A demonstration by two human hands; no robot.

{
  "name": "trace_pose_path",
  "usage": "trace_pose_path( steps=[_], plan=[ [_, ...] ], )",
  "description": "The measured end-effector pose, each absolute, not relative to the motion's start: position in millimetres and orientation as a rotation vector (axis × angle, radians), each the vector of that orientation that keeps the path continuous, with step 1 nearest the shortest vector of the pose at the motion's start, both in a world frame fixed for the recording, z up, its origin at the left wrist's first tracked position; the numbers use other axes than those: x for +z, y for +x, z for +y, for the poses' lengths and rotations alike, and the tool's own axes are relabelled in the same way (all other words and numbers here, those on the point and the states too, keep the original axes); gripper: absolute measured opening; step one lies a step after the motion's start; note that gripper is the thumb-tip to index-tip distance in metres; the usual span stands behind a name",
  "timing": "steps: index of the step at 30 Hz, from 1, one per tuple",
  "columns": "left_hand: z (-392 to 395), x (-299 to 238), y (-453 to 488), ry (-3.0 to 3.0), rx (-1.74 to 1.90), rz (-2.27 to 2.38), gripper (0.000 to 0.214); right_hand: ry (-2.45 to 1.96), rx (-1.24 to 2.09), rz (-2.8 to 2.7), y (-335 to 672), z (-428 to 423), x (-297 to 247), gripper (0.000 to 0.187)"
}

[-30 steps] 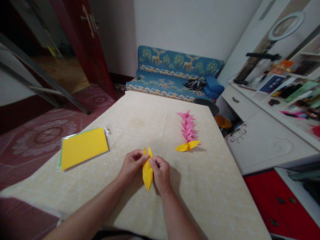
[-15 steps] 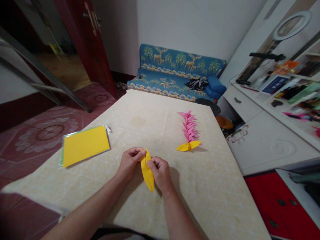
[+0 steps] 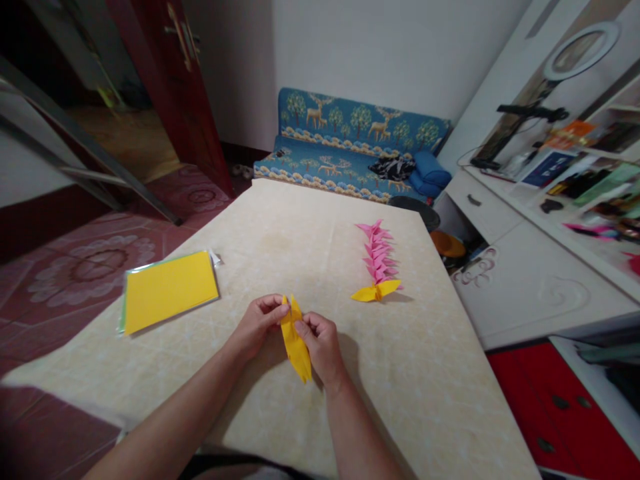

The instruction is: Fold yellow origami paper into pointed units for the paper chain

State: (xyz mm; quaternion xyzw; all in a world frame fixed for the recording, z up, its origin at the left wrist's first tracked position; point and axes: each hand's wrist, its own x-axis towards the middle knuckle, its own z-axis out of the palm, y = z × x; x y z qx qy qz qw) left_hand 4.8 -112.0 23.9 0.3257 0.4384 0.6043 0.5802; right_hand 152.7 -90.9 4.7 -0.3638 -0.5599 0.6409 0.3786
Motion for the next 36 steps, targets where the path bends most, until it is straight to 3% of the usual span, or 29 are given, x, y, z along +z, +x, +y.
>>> trace_pose_path(
  steps=[8, 14, 23, 27, 36],
  plan=[
    [-107.8, 15.6, -0.1, 0.701, 1.417, 1.004, 0.028, -0.941, 1.63, -1.506, 152.6, -92.9, 3.9, 0.024],
    [-108.6, 17.2, 7.9, 0.892, 1.289, 1.006, 0.03, -1.077, 1.288, -1.334, 151.4, -85.8, -1.1, 0.025],
    [-110.9, 20.2, 11.4, 1.132, 1.044, 1.119, 0.041, -1.127, 1.202, -1.233, 149.8, -84.3, -0.9, 0.023],
    [-110.7, 19.3, 11.9, 1.148, 0.972, 1.113, 0.036, -1.152, 1.118, -1.231, 148.6, -84.4, -2.5, 0.023],
    [-111.1, 17.6, 12.0, 1.176, 0.93, 1.062, 0.034, -1.26, 0.746, -1.36, 142.5, -86.6, -0.3, 0.021]
  ],
)
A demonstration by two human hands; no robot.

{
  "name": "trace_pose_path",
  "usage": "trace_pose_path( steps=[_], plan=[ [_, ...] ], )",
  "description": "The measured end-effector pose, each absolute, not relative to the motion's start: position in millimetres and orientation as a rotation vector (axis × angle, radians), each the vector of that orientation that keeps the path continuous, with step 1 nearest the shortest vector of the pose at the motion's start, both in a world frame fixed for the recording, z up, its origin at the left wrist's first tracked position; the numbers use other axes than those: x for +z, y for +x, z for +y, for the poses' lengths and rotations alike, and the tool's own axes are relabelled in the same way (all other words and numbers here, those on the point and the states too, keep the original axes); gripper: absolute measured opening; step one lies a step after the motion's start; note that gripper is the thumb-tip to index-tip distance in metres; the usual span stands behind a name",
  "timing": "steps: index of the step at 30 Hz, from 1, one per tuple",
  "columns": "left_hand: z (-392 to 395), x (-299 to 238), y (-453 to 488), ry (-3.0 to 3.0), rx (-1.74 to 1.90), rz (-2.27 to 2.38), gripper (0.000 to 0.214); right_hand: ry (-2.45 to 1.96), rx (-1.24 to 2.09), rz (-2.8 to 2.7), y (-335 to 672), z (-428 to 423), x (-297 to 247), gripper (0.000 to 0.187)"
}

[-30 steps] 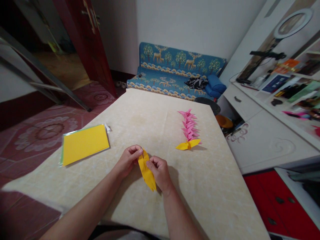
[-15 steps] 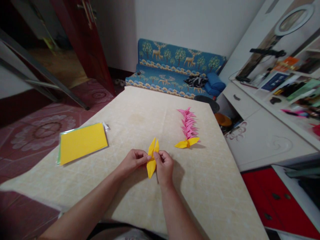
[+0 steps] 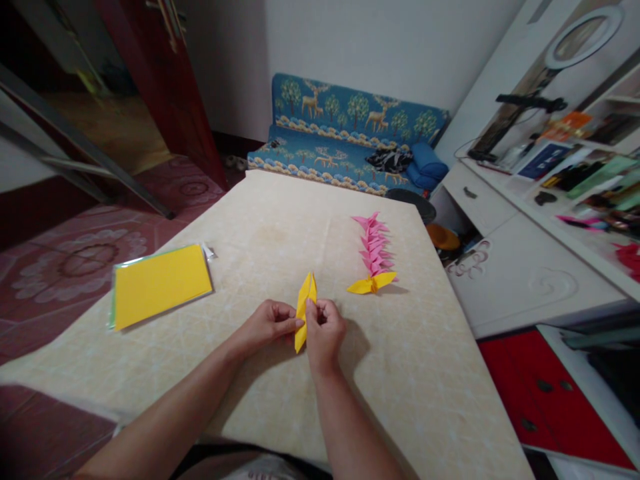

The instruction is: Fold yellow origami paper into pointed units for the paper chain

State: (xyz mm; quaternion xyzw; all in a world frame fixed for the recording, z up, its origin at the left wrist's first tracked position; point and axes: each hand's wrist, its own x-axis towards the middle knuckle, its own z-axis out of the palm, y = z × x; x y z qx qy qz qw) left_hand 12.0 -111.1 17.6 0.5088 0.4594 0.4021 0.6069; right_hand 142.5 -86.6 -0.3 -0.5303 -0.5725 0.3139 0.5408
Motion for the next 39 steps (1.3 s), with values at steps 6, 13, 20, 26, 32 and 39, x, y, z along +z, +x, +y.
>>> trace_pose_path(
  steps=[6, 13, 20, 26, 32, 39],
  plan=[
    [-110.7, 15.4, 13.9, 1.075, 1.021, 1.051, 0.035, -1.24, 0.879, -1.36, 141.8, -87.1, -0.8, 0.023],
    [-107.1, 12.5, 13.5, 0.859, 1.298, 1.096, 0.028, -1.109, 1.269, -1.372, 145.5, -87.1, 0.9, 0.025],
    [-106.6, 13.2, 11.8, 0.791, 1.334, 1.094, 0.026, -1.071, 1.356, -1.377, 150.4, -83.5, 3.5, 0.021],
    [-106.5, 12.7, 12.3, 0.768, 1.311, 1.096, 0.028, -1.103, 1.321, -1.417, 148.7, -85.4, 4.9, 0.019],
    [-105.4, 13.1, 13.1, 0.793, 1.392, 1.184, 0.029, -1.074, 1.401, -1.473, 149.5, -88.4, 3.0, 0.022],
    [-108.9, 13.4, 11.6, 0.91, 1.238, 1.125, 0.032, -1.029, 1.422, -1.381, 150.4, -83.8, 3.9, 0.023]
  ],
)
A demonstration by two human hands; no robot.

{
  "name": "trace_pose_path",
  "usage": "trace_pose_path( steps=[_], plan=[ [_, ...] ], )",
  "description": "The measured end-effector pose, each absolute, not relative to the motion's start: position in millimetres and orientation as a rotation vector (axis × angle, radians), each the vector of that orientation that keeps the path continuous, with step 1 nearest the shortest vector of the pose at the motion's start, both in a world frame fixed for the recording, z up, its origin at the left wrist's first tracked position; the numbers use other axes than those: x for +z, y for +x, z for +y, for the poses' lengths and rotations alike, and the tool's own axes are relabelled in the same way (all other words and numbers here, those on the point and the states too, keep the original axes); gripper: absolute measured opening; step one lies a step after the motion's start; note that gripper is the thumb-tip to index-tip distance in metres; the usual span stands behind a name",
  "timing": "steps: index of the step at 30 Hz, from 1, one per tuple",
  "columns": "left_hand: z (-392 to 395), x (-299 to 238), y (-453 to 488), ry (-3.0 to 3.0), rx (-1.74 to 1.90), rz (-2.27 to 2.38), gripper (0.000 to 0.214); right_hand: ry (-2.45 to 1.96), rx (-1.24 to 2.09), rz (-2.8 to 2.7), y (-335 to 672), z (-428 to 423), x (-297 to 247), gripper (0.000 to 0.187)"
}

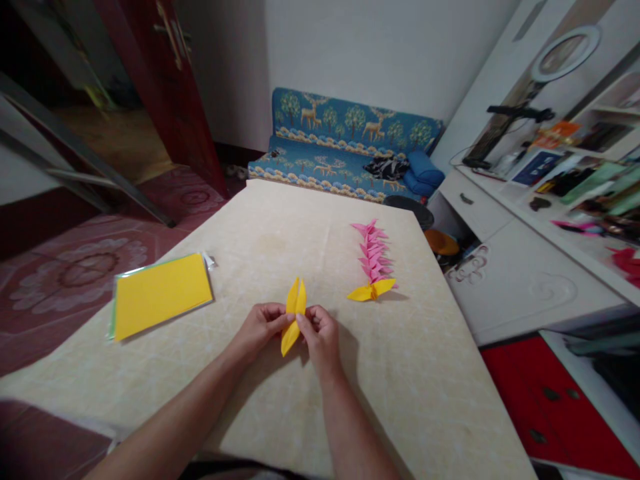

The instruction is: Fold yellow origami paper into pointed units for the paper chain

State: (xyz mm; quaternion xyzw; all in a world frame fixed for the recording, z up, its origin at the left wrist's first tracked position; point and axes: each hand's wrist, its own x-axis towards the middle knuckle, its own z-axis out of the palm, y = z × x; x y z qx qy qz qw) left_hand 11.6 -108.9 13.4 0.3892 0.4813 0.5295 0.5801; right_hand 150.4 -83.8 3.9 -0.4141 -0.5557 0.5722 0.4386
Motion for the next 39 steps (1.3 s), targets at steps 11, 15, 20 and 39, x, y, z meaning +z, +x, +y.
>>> trace_pose_path(
  steps=[11, 15, 20, 39],
  plan=[
    [-108.0, 10.8, 15.2, 1.037, 1.085, 1.079, 0.036, -1.103, 1.305, -1.321, 149.9, -85.4, 1.9, 0.026],
    [-109.3, 12.6, 11.3, 1.113, 0.98, 1.053, 0.039, -1.103, 1.286, -1.331, 149.3, -83.1, 1.8, 0.032],
    [-110.8, 17.8, 10.1, 1.172, 0.89, 1.046, 0.041, -1.176, 1.206, -1.241, 151.7, -81.6, 0.7, 0.037],
    [-111.6, 16.8, 16.5, 0.999, 1.125, 0.984, 0.054, -1.198, 1.072, -1.172, 158.1, -72.5, 2.2, 0.036]
  ],
)
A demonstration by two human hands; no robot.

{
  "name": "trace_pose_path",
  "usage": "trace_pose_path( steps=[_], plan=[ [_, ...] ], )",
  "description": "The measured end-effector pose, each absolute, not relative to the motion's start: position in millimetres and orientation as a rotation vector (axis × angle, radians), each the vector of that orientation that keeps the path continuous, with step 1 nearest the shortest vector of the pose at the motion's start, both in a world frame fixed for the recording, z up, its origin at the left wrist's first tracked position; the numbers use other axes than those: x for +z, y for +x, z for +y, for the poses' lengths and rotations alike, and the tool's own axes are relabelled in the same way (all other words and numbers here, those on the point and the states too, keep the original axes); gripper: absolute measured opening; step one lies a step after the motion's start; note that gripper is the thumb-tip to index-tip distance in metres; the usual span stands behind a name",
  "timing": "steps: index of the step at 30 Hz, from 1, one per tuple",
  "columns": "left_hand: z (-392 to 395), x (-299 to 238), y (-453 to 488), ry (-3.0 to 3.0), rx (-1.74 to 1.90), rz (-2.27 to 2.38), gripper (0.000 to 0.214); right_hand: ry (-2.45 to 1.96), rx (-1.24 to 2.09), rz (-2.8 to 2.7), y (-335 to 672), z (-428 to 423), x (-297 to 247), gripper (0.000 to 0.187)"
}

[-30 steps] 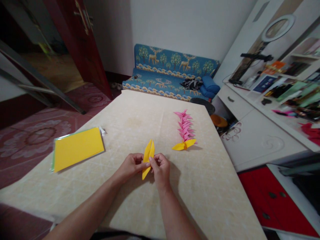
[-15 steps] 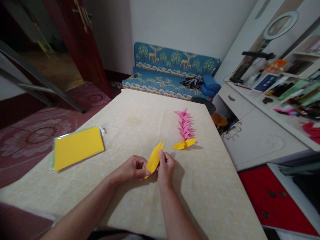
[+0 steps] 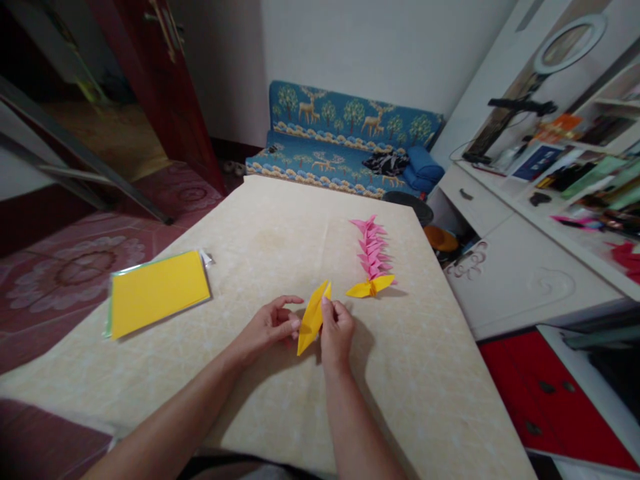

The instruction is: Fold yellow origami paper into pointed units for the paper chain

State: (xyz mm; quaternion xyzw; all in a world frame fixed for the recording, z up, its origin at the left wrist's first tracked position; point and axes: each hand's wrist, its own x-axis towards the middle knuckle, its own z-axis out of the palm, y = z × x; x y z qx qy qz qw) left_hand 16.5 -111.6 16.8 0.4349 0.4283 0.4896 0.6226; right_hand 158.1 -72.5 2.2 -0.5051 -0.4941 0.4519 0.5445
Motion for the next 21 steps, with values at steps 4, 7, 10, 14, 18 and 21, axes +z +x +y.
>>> trace_pose_path(
  steps=[4, 7, 10, 14, 18, 21],
  plan=[
    [-111.7, 13.4, 18.6, 0.998, 1.196, 1.0, 0.068, -1.209, 1.041, -1.351, 154.1, -73.7, 2.5, 0.036],
    [-111.3, 13.0, 17.6, 0.959, 1.236, 1.017, 0.063, -1.174, 1.073, -1.341, 153.6, -73.7, 1.4, 0.022],
    [-110.0, 13.3, 15.5, 0.902, 1.303, 1.058, 0.051, -1.091, 1.112, -1.321, 156.2, -74.8, 3.1, 0.031],
    [-108.1, 14.4, 12.8, 0.763, 1.371, 1.124, 0.041, -0.942, 1.184, -1.515, 160.0, -77.7, 7.5, 0.023],
    [-108.0, 19.2, 11.3, 0.679, 1.413, 1.152, 0.038, -0.816, 1.309, -1.576, 160.7, -78.2, 7.9, 0.025],
    [-109.2, 24.0, 11.5, 0.684, 1.405, 1.141, 0.035, -0.793, 1.329, -1.578, 161.1, -77.0, 6.4, 0.027]
  ],
)
